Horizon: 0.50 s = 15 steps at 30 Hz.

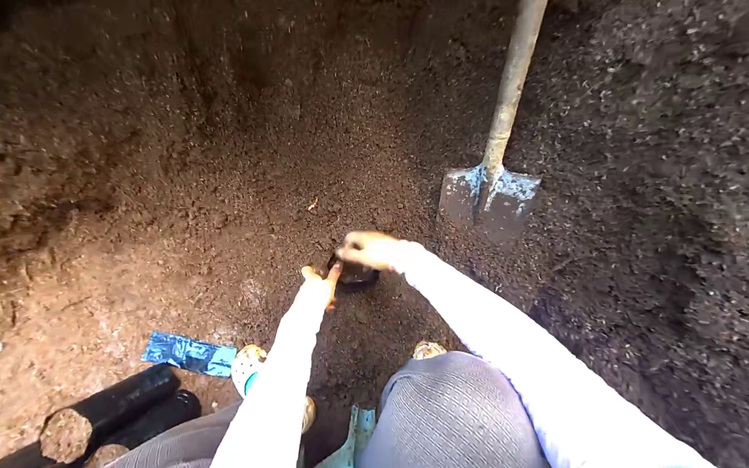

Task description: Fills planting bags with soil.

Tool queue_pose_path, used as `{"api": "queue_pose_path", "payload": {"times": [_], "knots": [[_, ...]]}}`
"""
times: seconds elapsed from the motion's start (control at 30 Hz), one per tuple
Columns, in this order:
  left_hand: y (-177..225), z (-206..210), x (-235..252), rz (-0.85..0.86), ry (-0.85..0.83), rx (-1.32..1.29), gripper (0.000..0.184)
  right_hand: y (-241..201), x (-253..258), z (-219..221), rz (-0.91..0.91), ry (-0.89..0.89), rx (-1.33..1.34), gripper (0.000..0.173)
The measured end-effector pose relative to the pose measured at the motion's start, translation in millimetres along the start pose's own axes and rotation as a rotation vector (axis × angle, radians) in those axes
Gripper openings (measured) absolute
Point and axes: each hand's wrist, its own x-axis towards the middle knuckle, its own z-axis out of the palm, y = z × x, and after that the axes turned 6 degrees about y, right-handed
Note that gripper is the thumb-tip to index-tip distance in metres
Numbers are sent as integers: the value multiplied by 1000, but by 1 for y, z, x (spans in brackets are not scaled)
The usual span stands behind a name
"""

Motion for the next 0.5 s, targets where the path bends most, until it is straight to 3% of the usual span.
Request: {"api": "queue_pose_path", "payload": {"times": [0.03, 0.1, 0.17, 0.23, 0.3, 0.4, 0.5], "knots": [[4, 5, -2, -71, -45, -78, 84, 6, -4, -10, 54, 87, -67, 61], [11, 17, 1, -154, -129, -143, 87, 19, -3, -19, 258, 94, -294, 86], [17, 28, 6, -163, -131, -146, 79, 29, 4, -10, 283, -2, -382, 72], [17, 35, 14, -161, -88, -129, 71, 18, 2, 1, 196, -40, -430, 51], [13, 38, 19, -166, -68, -102, 69, 8, -5, 7, 134, -41, -442, 41], [9, 27, 16, -129, -81, -37, 63, 24, -6, -7, 20, -118, -324, 50], [-16, 13, 12, 28, 1, -79, 54, 89, 10, -17, -34, -24, 125, 58]]}}
